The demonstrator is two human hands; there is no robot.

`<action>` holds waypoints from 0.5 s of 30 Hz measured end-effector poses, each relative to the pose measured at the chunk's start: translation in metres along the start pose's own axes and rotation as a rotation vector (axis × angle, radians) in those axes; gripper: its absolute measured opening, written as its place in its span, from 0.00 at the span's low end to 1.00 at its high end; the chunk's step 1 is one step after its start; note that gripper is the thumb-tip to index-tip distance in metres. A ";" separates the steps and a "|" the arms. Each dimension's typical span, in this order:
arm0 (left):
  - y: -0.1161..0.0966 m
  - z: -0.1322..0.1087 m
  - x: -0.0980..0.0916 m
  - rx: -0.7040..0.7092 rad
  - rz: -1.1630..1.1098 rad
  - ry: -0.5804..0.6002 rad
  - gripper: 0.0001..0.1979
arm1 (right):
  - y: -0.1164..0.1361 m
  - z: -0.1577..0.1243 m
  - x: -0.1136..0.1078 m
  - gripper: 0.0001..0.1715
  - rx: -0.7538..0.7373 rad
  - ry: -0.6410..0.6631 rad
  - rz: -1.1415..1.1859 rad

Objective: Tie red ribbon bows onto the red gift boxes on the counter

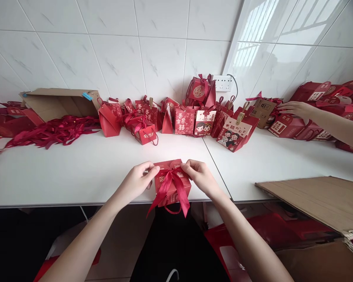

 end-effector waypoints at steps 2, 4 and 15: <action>0.003 0.000 0.002 0.001 -0.011 0.004 0.19 | -0.002 0.000 0.001 0.25 -0.003 -0.011 0.013; 0.004 -0.001 0.003 0.007 -0.013 -0.012 0.19 | -0.003 -0.001 0.001 0.25 -0.009 -0.023 0.022; 0.007 0.004 0.009 0.046 -0.085 -0.003 0.19 | -0.005 -0.002 0.003 0.27 0.005 -0.013 0.143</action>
Point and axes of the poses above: each hand's wrist, its own z-axis towards the middle knuckle, its own x-axis out of the palm, y = z × x, the point moved 5 cm from there along z, towards the middle knuckle, and after that the axes turned 15 degrees about -x, right-handed, at the moved point
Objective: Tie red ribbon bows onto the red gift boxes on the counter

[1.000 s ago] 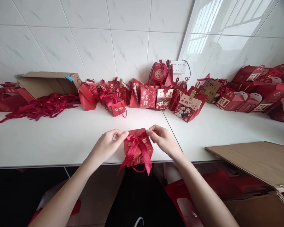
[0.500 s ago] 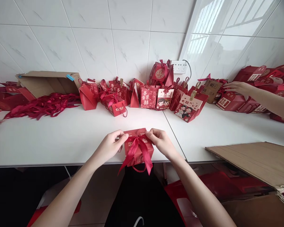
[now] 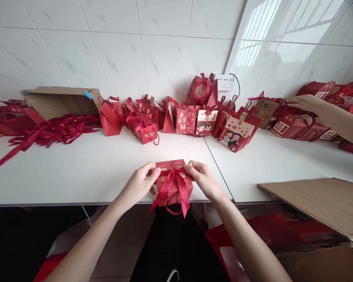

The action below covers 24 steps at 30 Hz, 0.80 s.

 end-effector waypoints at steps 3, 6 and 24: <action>-0.001 -0.002 -0.002 -0.012 -0.046 0.029 0.19 | 0.001 -0.001 -0.006 0.26 -0.019 -0.031 -0.055; -0.005 -0.006 -0.006 0.001 -0.071 0.097 0.16 | 0.017 -0.004 -0.015 0.20 -0.140 -0.128 -0.250; -0.043 -0.002 -0.002 0.132 0.045 0.080 0.07 | 0.061 -0.003 0.022 0.03 -0.563 0.027 -0.883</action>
Point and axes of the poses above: each hand's wrist, its own z-axis towards the middle knuckle, its own x-axis out of the palm, y = z × x, the point moved 5 cm from there along z, towards the middle knuckle, and after that the axes turned 15 degrees about -x, right-handed, at the moved point
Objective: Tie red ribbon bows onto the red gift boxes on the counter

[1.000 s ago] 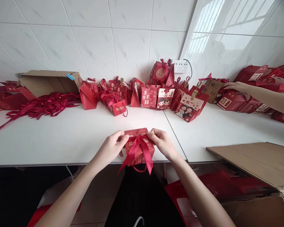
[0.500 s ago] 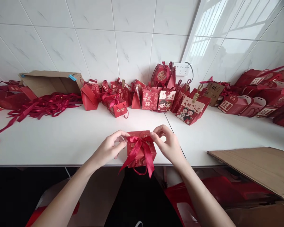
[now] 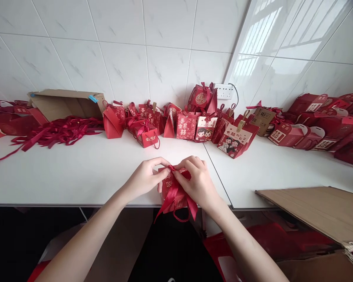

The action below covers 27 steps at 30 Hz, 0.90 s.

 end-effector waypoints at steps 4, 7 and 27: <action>-0.006 -0.001 0.006 0.000 -0.087 0.055 0.06 | -0.006 -0.005 0.000 0.06 0.106 -0.063 0.179; -0.006 -0.002 0.009 -0.019 -0.100 0.035 0.08 | -0.007 -0.007 0.001 0.07 0.136 -0.084 0.233; 0.011 0.006 0.016 -0.108 -0.394 0.096 0.10 | -0.009 -0.013 0.009 0.06 0.119 -0.139 0.215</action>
Point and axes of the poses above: each hand's wrist, its own z-axis towards the middle knuckle, its own x-axis out of the palm, y = z × x, the point moved 5 cm from there along z, towards the middle knuckle, and after that the axes turned 15 degrees about -x, right-handed, at the moved point
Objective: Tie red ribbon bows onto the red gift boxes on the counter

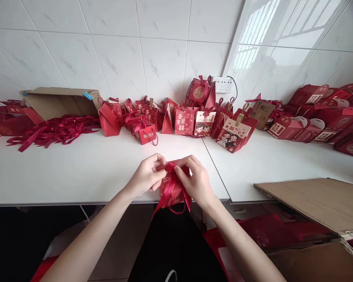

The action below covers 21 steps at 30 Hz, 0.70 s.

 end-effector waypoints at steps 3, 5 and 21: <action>-0.001 0.000 -0.001 0.012 -0.001 0.034 0.09 | -0.001 0.000 0.000 0.06 0.009 0.007 0.009; -0.003 -0.002 -0.001 0.011 0.013 0.086 0.10 | -0.001 0.000 0.000 0.06 0.010 0.006 0.021; -0.004 -0.013 -0.012 0.069 0.310 -0.114 0.14 | 0.002 0.000 0.000 0.05 -0.038 0.029 -0.032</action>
Point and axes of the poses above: each hand's wrist, its own z-axis towards the middle knuckle, its own x-axis out of the palm, y = z × x, the point moved 5 cm from there along z, towards the middle knuckle, and after that the axes turned 15 degrees about -x, right-handed, at the moved point
